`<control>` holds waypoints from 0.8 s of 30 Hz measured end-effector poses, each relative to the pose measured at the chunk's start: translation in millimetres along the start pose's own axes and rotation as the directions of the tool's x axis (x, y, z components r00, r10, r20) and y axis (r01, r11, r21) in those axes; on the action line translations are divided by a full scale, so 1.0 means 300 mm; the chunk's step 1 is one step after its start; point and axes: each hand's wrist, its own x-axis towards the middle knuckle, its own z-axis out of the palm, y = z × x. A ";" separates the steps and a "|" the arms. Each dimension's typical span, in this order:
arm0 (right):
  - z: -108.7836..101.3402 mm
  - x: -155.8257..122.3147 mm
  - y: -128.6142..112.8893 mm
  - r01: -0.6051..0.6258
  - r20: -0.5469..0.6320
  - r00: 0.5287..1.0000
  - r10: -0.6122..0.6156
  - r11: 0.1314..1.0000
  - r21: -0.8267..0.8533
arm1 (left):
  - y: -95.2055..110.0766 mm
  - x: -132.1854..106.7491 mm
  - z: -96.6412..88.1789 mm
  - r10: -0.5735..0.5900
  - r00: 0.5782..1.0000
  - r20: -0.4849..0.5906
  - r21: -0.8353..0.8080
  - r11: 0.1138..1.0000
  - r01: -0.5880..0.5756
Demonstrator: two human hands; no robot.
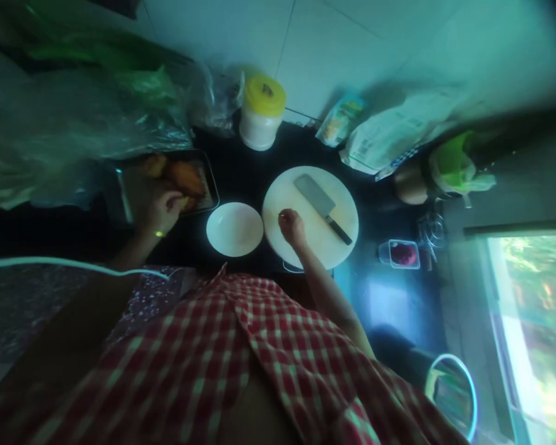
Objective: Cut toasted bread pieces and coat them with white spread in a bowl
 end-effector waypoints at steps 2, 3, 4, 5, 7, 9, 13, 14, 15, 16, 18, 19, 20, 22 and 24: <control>0.062 -0.025 -0.075 0.169 0.057 0.983 -0.175 0.981 0.099 | 0.004 0.101 -0.061 0.089 0.996 -0.026 0.075 0.993 -0.087; 0.083 -0.036 -0.103 0.219 0.082 0.970 -0.228 0.970 0.104 | 0.008 0.144 -0.090 0.124 0.992 -0.010 0.113 0.986 -0.122; 0.091 -0.043 -0.118 0.241 0.095 0.964 -0.248 0.967 0.080 | 0.012 0.180 -0.117 0.161 0.987 0.021 0.155 0.975 -0.162; 0.085 -0.048 -0.117 0.236 0.090 0.967 -0.238 0.971 0.038 | 0.015 0.209 -0.139 0.211 0.975 0.072 0.213 0.952 -0.222; 0.033 -0.047 -0.067 0.157 0.024 0.988 -0.156 0.986 -0.059 | 0.019 0.249 -0.165 0.309 0.928 0.209 0.325 0.873 -0.364; -0.053 -0.039 0.032 0.002 -0.098 0.995 -0.016 0.989 -0.145 | 0.027 0.282 -0.163 0.378 0.864 0.333 0.363 0.794 -0.488; -0.199 -0.032 0.228 -0.328 -0.258 0.933 0.252 0.890 -0.317 | 0.087 0.362 -0.104 0.408 0.753 0.517 0.346 0.705 -0.619; -0.217 -0.032 0.257 -0.350 -0.236 0.930 0.281 0.872 -0.343 | 0.110 0.382 -0.089 0.389 0.730 0.561 0.352 0.686 -0.636; -0.229 -0.032 0.277 -0.356 -0.206 0.932 0.299 0.861 -0.363 | 0.134 0.398 -0.078 0.358 0.718 0.597 0.367 0.673 -0.642; -0.235 -0.031 0.288 -0.355 -0.179 0.934 0.308 0.854 -0.381 | 0.155 0.412 -0.070 0.322 0.714 0.622 0.385 0.668 -0.637; -0.239 -0.024 0.295 -0.351 -0.156 0.937 0.314 0.840 -0.415 | 0.182 0.431 -0.065 0.269 0.734 0.624 0.407 0.690 -0.599; -0.239 -0.017 0.294 -0.351 -0.152 0.936 0.316 0.832 -0.430 | 0.184 0.439 -0.067 0.252 0.752 0.609 0.406 0.715 -0.569; -0.241 -0.008 0.293 -0.350 -0.147 0.937 0.318 0.824 -0.446 | 0.179 0.448 -0.071 0.245 0.774 0.584 0.396 0.746 -0.536; -0.246 0.015 0.294 -0.332 -0.121 0.942 0.313 0.816 -0.474 | 0.151 0.465 -0.083 0.241 0.824 0.512 0.353 0.816 -0.458; -0.253 0.042 0.300 -0.300 -0.084 0.951 0.298 0.816 -0.495 | 0.114 0.476 -0.096 0.216 0.885 0.412 0.268 0.900 -0.344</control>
